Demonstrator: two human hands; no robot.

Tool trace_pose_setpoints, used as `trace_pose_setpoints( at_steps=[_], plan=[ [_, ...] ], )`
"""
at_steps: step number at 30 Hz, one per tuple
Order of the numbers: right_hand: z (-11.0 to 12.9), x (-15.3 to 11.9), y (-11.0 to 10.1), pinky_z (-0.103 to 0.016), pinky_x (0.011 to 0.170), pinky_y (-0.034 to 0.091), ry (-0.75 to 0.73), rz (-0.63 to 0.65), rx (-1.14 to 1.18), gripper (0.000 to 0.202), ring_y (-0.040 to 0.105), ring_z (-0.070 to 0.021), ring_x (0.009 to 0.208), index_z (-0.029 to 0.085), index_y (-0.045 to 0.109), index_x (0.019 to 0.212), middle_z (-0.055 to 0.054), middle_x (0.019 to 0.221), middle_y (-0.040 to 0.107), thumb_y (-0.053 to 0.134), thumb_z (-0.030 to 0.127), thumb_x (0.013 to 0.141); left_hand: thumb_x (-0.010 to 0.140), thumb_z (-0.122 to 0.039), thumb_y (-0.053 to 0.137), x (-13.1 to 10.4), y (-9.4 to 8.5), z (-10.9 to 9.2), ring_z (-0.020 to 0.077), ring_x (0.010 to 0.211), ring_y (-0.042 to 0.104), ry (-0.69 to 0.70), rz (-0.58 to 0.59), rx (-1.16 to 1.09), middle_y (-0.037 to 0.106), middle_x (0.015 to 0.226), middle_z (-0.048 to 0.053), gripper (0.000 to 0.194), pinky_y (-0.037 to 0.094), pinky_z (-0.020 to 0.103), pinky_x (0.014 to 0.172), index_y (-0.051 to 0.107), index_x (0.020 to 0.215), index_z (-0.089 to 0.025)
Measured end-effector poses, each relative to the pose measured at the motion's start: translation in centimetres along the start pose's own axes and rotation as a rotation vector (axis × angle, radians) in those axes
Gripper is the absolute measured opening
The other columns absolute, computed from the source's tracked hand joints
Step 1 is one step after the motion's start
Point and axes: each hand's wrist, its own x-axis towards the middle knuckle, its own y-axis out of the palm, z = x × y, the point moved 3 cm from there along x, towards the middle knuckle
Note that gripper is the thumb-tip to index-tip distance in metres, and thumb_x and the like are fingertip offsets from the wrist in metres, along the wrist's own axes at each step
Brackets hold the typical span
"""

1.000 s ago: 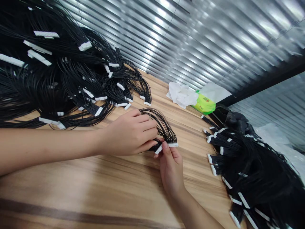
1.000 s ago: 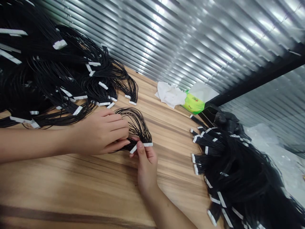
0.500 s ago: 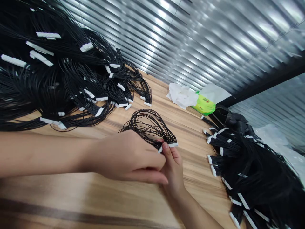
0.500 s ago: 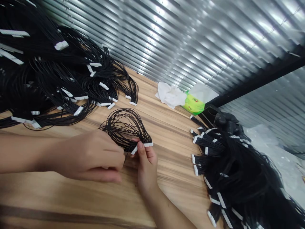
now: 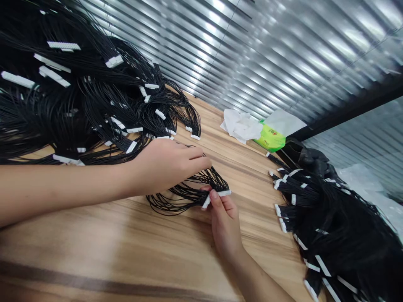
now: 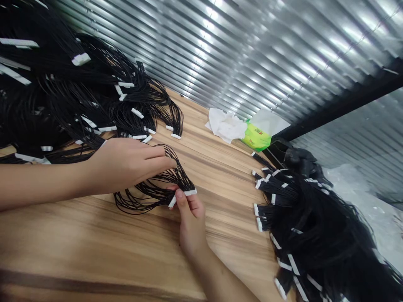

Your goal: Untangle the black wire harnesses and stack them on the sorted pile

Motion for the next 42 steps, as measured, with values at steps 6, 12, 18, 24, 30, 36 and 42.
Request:
trace_pose_setpoints(
  at_steps=[6,12,18,24,30,36,42],
  plan=[
    [0.1,-0.1,0.3,-0.028,0.066,0.045,0.004,0.088,-0.068,0.026,0.055,-0.0144,0.067,0.023,0.077,0.087,-0.001,0.076,0.070,0.067,0.047,0.082,0.095,-0.025,0.046,0.0,0.5,-0.3,0.0140,0.061,0.053,0.124,-0.020,-0.059,0.064,0.080,-0.001,0.018,0.024,0.029,0.052,0.064,0.100,-0.021],
    [0.1,-0.2,0.3,-0.027,0.066,0.045,0.004,0.121,-0.079,0.025,0.054,-0.0142,0.067,0.024,0.077,0.089,0.000,0.072,0.067,0.066,0.046,0.084,0.098,-0.034,0.043,0.1,0.2,-0.9,0.0133,0.060,0.054,0.202,-0.085,-0.088,0.063,0.076,-0.002,0.026,0.026,0.031,0.053,0.065,0.097,-0.021],
    [0.0,-0.2,0.2,-0.024,0.061,0.044,0.016,0.057,-0.001,0.021,0.054,-0.0125,0.066,0.024,0.076,0.087,0.000,0.076,0.068,0.070,0.043,0.081,0.098,-0.037,0.043,0.0,0.1,-0.8,0.0129,0.058,0.054,0.093,-0.122,-0.077,0.066,0.080,-0.002,0.027,0.026,0.029,0.052,0.059,0.113,-0.021],
    [0.0,0.1,-0.1,-0.022,0.059,0.044,0.015,-0.038,0.103,0.019,0.049,-0.0102,0.063,0.024,0.075,0.086,0.003,0.074,0.066,0.072,0.042,0.080,0.094,-0.026,0.050,0.0,-0.2,-1.1,0.0111,0.064,0.058,0.198,-0.197,-0.076,0.066,0.078,-0.003,0.016,0.028,0.028,0.054,0.063,0.103,-0.021],
    [0.1,0.3,-0.1,-0.025,0.061,0.045,0.016,-0.049,0.078,0.024,0.050,-0.0116,0.065,0.023,0.076,0.091,-0.001,0.080,0.068,0.070,0.043,0.080,0.095,-0.029,0.050,0.1,0.0,-1.1,0.0121,0.060,0.055,0.204,-0.200,-0.038,0.058,0.065,-0.004,0.024,0.025,0.030,0.053,0.061,0.076,-0.019],
    [0.1,0.1,-0.1,-0.026,0.060,0.044,0.015,-0.054,0.059,0.026,0.051,-0.0125,0.066,0.023,0.077,0.089,-0.001,0.077,0.069,0.072,0.045,0.077,0.089,-0.025,0.057,0.4,0.2,-1.1,0.0151,0.066,0.054,0.250,-0.112,-0.066,0.061,0.074,-0.001,0.011,0.026,0.029,0.057,0.059,0.081,-0.018],
    [-0.1,0.0,-0.1,-0.027,0.060,0.043,0.004,-0.045,-0.007,0.027,0.051,-0.0134,0.060,0.020,0.073,0.076,0.001,0.064,0.065,0.071,0.047,0.077,0.096,-0.029,0.046,0.7,0.0,-0.9,0.0150,0.066,0.054,0.222,-0.113,-0.179,0.063,0.073,0.001,0.024,0.033,0.029,0.063,0.060,0.081,-0.017]
  ],
)
